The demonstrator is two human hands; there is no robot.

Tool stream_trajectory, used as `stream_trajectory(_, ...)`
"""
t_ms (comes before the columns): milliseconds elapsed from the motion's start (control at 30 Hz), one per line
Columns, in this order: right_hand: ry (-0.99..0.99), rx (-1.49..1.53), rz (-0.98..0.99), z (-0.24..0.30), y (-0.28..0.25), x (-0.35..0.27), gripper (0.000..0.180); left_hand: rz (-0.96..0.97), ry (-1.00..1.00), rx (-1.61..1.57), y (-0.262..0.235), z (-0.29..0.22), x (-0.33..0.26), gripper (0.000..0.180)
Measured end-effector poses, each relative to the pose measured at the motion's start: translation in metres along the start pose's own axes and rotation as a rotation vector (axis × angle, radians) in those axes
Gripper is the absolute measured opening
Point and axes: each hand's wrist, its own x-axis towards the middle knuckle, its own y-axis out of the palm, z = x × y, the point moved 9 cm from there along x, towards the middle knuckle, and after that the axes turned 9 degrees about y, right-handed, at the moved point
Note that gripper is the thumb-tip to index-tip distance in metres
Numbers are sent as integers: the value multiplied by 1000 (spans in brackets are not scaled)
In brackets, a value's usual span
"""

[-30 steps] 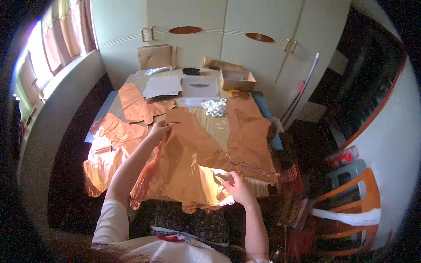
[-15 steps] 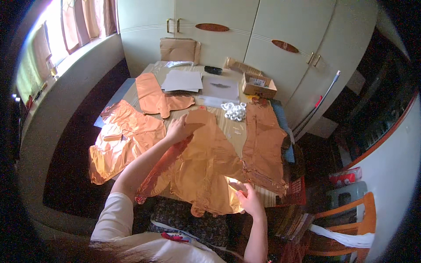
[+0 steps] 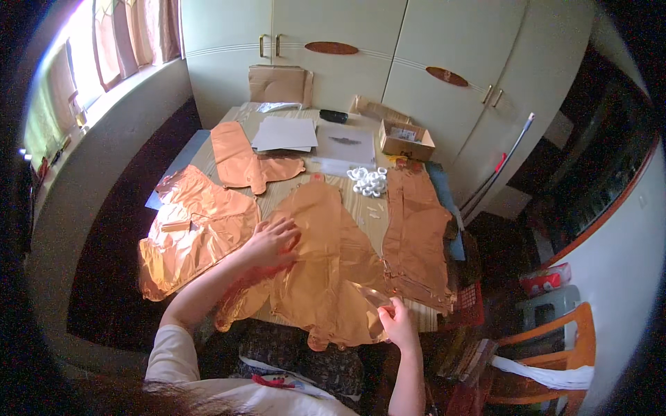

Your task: Fold foil balloons into a square shape using a cardboard guide.

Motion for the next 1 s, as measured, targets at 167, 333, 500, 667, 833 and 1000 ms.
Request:
stream_trajectory(167,131,5,11,8,3,-4,17,-46,37,25,-3,-7,-5,71)
stream_trajectory(333,64,9,-4,-11,1,7,16,-38,56,11,4,-6,-6,72)
stream_trajectory(500,54,80,-21,-9,3,4,18,-68,78,-46,2,-9,-7,72)
stream_trajectory(667,42,-82,-71,-7,-4,2,22,-51,78,-28,3,-11,-5,71)
stream_trajectory(833,-264,-437,-286,66,-19,-17,30,-54,78,-42,2,-12,-5,67)
stream_trajectory(1000,-358,-450,-144,105,9,59,40,-76,82,-41,-2,-13,-9,66)
